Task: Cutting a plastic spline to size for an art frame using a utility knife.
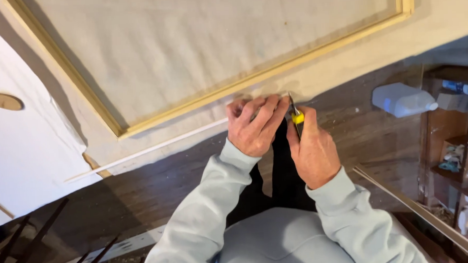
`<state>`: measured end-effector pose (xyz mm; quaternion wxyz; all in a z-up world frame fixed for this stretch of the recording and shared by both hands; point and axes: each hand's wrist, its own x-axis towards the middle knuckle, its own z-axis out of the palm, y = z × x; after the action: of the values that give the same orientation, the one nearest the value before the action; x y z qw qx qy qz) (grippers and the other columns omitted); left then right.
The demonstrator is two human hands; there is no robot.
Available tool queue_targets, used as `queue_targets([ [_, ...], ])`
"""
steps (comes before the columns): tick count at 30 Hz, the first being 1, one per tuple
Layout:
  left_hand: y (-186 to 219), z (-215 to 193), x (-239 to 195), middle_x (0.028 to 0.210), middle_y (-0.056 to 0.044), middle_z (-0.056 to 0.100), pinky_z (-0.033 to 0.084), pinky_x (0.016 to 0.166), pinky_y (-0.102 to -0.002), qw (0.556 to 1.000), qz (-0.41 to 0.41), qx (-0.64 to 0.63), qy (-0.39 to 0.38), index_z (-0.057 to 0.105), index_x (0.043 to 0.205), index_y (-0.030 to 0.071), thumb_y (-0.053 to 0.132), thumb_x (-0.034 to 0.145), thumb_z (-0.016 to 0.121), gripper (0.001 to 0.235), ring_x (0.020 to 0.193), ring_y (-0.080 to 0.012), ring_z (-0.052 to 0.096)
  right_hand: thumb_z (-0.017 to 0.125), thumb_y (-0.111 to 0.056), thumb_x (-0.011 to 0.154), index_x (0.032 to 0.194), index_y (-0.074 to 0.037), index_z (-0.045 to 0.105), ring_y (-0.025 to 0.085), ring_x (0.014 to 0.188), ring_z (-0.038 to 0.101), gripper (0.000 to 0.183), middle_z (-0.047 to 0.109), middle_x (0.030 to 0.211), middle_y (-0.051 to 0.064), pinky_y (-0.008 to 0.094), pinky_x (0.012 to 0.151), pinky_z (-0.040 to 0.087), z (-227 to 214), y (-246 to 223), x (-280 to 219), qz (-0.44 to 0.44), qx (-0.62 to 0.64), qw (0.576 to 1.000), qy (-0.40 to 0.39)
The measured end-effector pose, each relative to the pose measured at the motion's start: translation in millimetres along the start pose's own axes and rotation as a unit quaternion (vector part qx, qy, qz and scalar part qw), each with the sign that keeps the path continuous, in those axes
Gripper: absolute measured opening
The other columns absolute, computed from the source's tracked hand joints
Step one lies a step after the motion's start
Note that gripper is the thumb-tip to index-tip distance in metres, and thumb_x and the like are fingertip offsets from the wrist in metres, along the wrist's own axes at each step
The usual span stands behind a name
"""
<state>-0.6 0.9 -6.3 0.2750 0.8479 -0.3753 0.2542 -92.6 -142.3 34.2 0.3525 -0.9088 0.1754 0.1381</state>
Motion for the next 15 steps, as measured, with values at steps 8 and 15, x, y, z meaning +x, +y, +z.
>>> queue_targets([
  [8,1,1,-5,0.113,-0.007,0.071,0.047,0.085,-0.036,1.0,-0.002,0.003,-0.001,0.079,0.123,0.013,0.012,0.113,0.038,0.043,0.099,-0.0231,0.065,0.053,-0.03,0.112,0.135,-0.01,0.05,0.057,0.092,0.075,0.031,0.075,0.097,0.034,0.065,0.074,0.06,-14,-12,-3,0.031,0.03,0.998,-0.049],
  [15,1,-2,1,0.112,-0.007,0.072,0.048,0.085,-0.037,1.0,-0.004,0.002,0.002,0.08,0.12,0.014,0.01,0.113,0.04,0.041,0.098,-0.0236,0.067,0.049,-0.035,0.113,0.144,-0.01,0.046,0.06,0.097,0.072,0.04,0.073,0.108,0.038,0.069,0.077,0.056,-20,-10,-3,0.006,0.018,0.999,-0.03],
])
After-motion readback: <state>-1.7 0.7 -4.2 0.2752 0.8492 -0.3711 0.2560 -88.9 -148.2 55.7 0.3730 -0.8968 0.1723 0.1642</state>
